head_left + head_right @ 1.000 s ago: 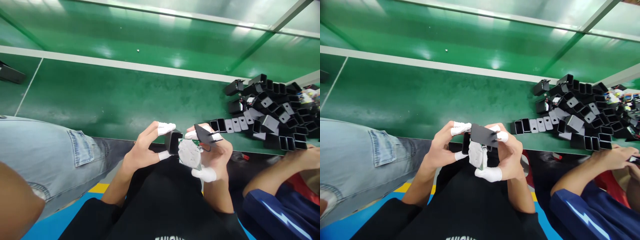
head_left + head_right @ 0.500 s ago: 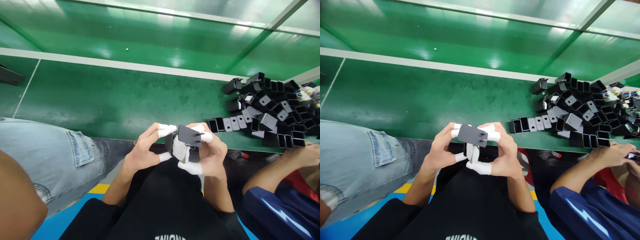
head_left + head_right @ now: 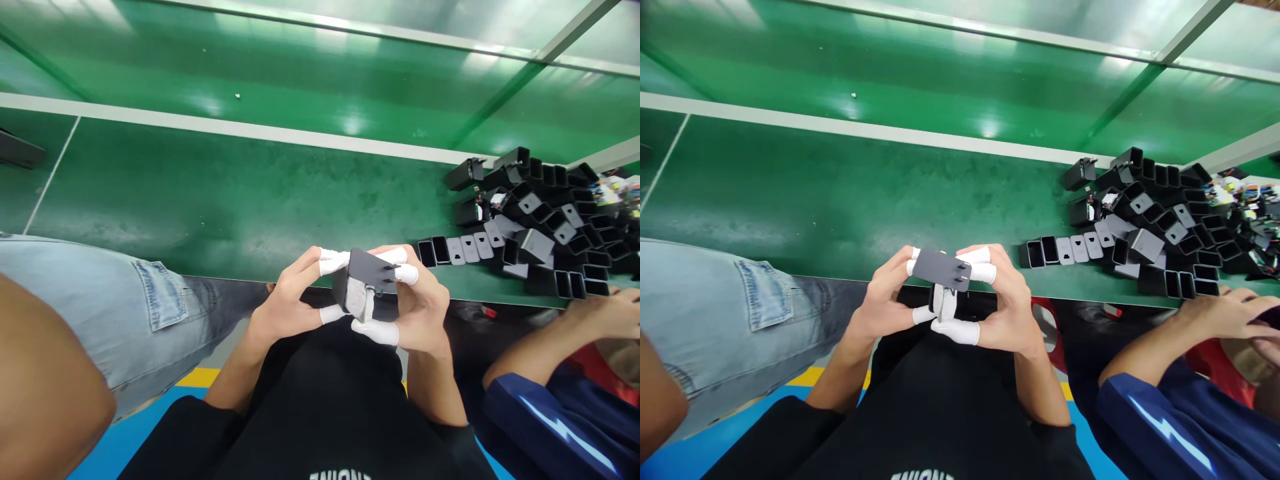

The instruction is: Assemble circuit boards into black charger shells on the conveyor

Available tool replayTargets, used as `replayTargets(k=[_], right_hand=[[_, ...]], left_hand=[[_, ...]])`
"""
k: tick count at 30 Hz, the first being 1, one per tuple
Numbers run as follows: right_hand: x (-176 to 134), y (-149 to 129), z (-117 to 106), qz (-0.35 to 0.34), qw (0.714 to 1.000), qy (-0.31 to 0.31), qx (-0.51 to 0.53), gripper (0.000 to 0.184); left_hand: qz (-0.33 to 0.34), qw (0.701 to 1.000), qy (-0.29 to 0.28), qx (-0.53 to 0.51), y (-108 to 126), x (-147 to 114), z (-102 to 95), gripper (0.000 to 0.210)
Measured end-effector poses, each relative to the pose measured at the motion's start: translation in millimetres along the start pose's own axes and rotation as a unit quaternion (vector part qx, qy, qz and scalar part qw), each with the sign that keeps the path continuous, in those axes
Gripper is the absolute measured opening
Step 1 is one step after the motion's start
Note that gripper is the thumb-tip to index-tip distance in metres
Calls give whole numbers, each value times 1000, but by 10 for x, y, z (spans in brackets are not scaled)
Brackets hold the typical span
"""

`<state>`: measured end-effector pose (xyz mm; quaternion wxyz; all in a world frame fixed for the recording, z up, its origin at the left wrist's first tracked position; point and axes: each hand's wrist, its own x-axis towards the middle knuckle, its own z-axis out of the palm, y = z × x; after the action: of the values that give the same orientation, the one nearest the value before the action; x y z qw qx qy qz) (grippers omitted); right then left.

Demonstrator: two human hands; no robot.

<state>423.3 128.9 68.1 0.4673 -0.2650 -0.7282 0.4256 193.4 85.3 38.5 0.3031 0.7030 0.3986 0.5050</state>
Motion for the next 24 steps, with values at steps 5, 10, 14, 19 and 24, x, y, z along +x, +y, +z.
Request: replayTargets(k=[5,10,14,19,24], right_hand=[[22,-35,7,-10,999,-1,-38,68],[61,-73,13,-1,997,-21,-79,64],[46,-114,19,-1,984,-22,-176,69],[-84,-119,-19,-63,946,43,-314,77],[-174,-85,-60,-128,947,-24,-293,82]], left_hand=[[-12,1000,-1,-10,0,-16,-23,61],[-24,999,-1,-31,-21,-32,-19,61],[-36,994,20,-103,-128,-70,65,72],[-64,980,67,-179,-222,-91,199,80],[-74,985,81,-131,-185,-62,238,79]])
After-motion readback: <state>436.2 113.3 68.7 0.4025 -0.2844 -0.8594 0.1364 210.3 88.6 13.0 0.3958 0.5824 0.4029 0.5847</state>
